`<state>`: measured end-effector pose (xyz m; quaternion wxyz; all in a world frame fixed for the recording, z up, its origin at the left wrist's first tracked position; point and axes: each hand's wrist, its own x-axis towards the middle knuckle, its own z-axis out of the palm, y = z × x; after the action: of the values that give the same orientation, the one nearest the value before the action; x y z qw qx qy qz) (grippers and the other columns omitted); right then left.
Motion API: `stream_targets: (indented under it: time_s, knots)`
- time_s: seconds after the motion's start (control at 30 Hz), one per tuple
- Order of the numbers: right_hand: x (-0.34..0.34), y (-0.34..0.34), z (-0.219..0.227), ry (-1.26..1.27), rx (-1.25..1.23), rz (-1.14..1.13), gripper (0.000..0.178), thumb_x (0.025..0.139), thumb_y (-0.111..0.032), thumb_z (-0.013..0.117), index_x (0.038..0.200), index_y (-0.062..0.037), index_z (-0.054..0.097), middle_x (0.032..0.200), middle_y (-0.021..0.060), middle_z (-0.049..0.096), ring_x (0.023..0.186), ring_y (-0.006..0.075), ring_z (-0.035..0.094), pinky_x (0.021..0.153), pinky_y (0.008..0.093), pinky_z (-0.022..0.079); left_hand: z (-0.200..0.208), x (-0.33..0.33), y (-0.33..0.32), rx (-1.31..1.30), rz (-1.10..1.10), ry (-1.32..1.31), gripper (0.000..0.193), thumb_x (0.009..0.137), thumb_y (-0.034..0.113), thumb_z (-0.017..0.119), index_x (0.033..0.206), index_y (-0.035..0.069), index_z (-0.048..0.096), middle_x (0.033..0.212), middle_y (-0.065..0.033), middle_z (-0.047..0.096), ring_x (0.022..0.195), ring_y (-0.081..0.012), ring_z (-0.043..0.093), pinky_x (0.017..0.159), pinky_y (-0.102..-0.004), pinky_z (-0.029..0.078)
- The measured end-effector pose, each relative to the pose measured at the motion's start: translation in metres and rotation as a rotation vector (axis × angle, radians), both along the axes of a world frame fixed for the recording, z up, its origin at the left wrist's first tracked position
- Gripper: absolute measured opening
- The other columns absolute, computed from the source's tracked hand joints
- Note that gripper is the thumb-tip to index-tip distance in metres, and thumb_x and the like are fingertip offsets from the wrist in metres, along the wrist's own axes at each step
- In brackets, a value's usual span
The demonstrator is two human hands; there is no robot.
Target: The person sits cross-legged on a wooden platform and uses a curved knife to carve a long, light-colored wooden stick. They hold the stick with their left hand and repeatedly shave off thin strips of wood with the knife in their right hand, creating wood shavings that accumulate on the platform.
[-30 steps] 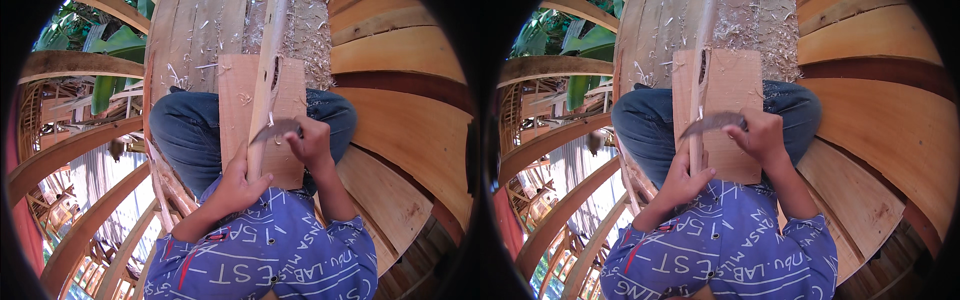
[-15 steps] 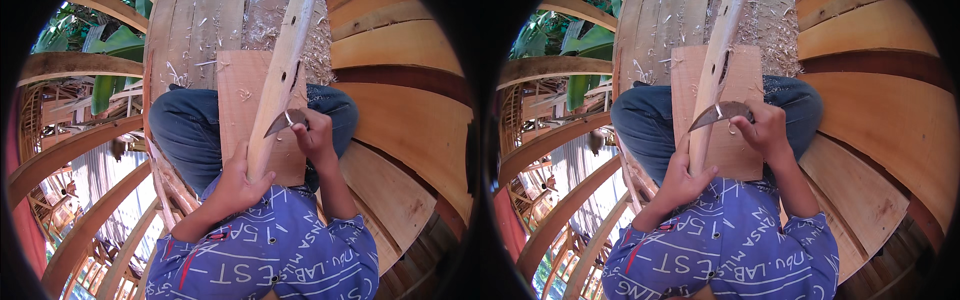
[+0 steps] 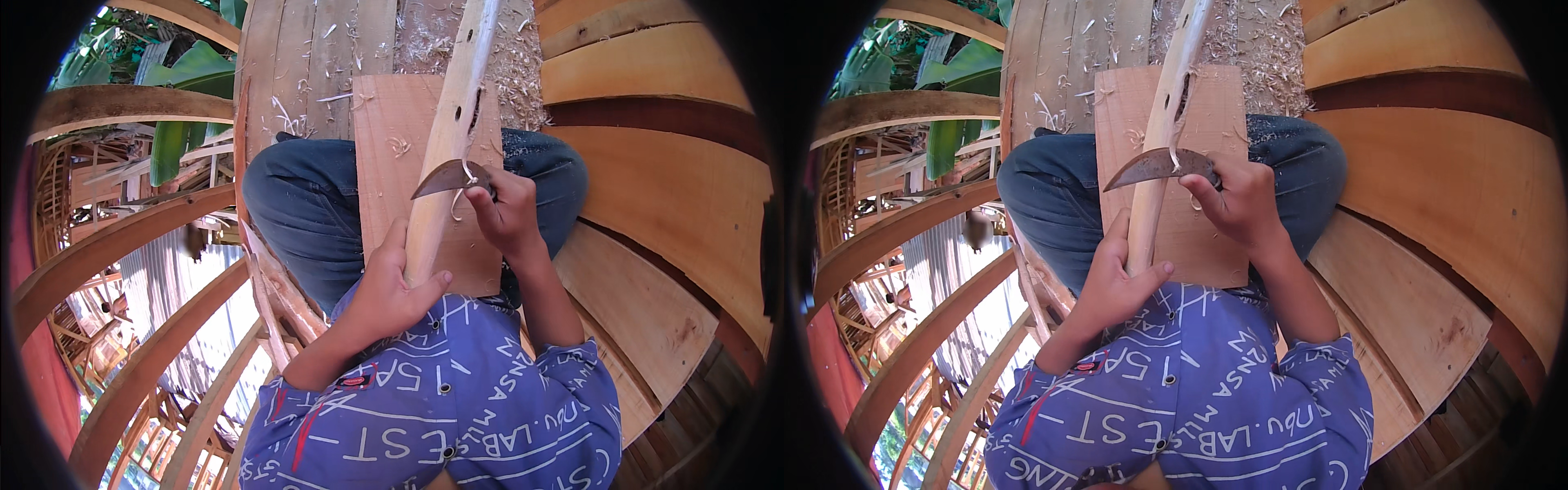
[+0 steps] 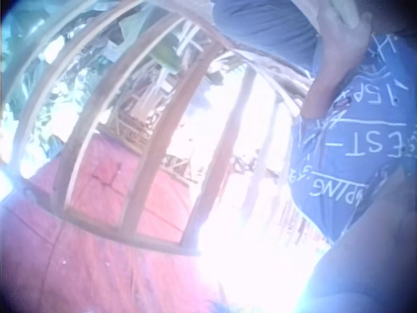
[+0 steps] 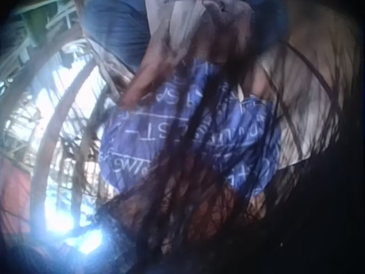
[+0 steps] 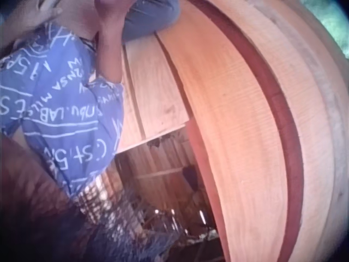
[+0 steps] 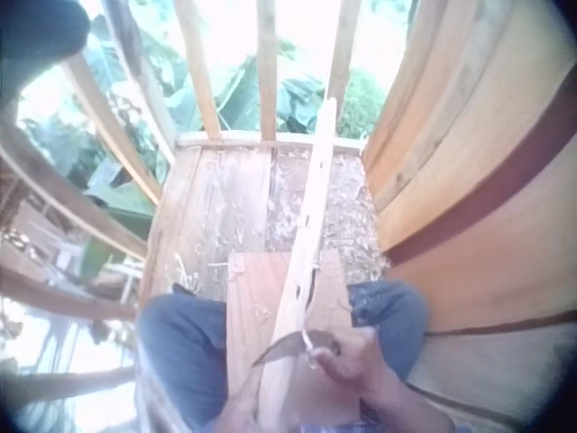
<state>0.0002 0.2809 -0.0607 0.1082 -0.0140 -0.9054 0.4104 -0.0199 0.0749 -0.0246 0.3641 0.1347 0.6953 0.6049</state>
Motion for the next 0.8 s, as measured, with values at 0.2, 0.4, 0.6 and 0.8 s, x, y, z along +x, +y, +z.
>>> stream_targets:
  time_s: [0.2,0.4,0.6,0.8]
  knots:
    - [-0.007,0.004,-0.003,-0.103,-0.058,-0.108,0.054,0.084,-0.055,0.061,0.066,-0.0044,0.055,0.055,0.0114,0.051,0.05,0.0316,0.056,0.046,0.0367,0.042,0.007,0.002,0.004,-0.085,0.011,0.014,0.055,0.075,0.01,0.068,0.119,-0.006,0.04,0.093,-0.0207,0.06,0.086,-0.0237,0.061,0.075,-0.0346,0.048]
    - [-0.003,0.003,-0.004,-0.033,-0.171,-0.016,0.054,0.086,-0.055,0.059,0.068,-0.0034,0.061,0.054,0.011,0.054,0.05,0.0302,0.058,0.046,0.0352,0.043,0.011,-0.004,0.004,-0.03,-0.029,-0.177,0.056,0.076,0.009,0.067,0.122,-0.006,0.04,0.1,-0.0187,0.057,0.092,-0.0219,0.058,0.081,-0.0338,0.046]
    - [-0.005,0.011,-0.012,-0.045,-0.069,-0.071,0.053,0.085,-0.053,0.062,0.066,-0.004,0.057,0.054,0.0139,0.05,0.05,0.0331,0.056,0.046,0.0365,0.042,0.005,-0.002,0.005,-0.045,0.0,-0.142,0.055,0.076,0.01,0.068,0.122,-0.006,0.042,0.105,-0.0174,0.057,0.1,-0.021,0.055,0.087,-0.0341,0.044]
    - [-0.003,-0.004,-0.005,0.043,-0.018,0.076,0.051,0.083,-0.051,0.064,0.064,-0.0039,0.055,0.055,0.015,0.051,0.052,0.0342,0.057,0.046,0.0385,0.042,0.002,-0.004,0.005,-0.032,0.033,-0.189,0.045,0.078,0.009,0.066,0.117,-0.002,0.046,0.075,0.0012,0.05,0.063,-0.0052,0.049,0.055,-0.0211,0.04]
